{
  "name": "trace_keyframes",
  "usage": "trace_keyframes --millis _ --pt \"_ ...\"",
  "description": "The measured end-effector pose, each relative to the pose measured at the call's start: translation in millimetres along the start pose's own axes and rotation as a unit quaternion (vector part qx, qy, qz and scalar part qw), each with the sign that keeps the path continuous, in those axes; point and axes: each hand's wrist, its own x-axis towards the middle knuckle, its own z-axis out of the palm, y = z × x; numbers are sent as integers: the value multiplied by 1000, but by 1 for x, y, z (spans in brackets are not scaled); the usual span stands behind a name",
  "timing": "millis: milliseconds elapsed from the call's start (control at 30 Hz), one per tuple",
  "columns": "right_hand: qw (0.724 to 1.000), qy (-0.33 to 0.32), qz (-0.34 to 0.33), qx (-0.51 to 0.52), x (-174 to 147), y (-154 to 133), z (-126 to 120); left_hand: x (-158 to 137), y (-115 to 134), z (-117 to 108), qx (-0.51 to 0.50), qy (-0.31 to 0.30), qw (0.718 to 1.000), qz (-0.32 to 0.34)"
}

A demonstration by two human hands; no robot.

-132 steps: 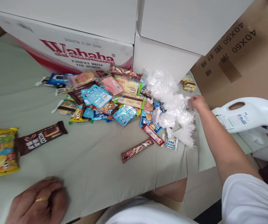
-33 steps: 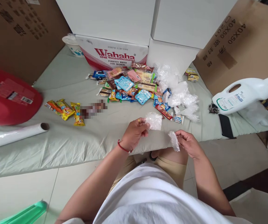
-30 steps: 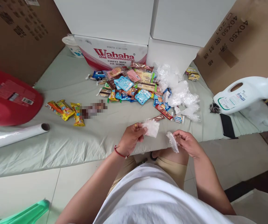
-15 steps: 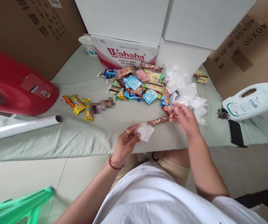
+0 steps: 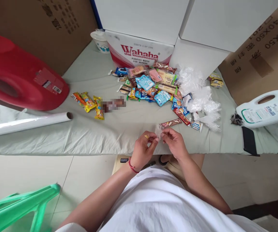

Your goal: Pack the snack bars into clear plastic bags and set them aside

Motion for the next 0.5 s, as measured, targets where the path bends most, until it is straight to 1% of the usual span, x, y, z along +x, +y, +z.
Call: trace_keyframes --millis 100,200,300,400,500 --pt "1000 -20 4 -5 -1 3 -5 2 -8 -8 -28 12 998 -60" --pt "1000 -6 9 2 -2 7 -12 4 -10 -14 -74 19 992 -103" --pt "999 8 -1 -36 -4 8 -17 5 -7 -11 -79 -5 993 -90" --pt "998 -7 -12 -64 -6 7 -18 7 -2 -4 -58 -42 994 -80" --pt "999 -1 -11 -52 -7 7 -22 9 -2 -4 -91 -24 989 -114"
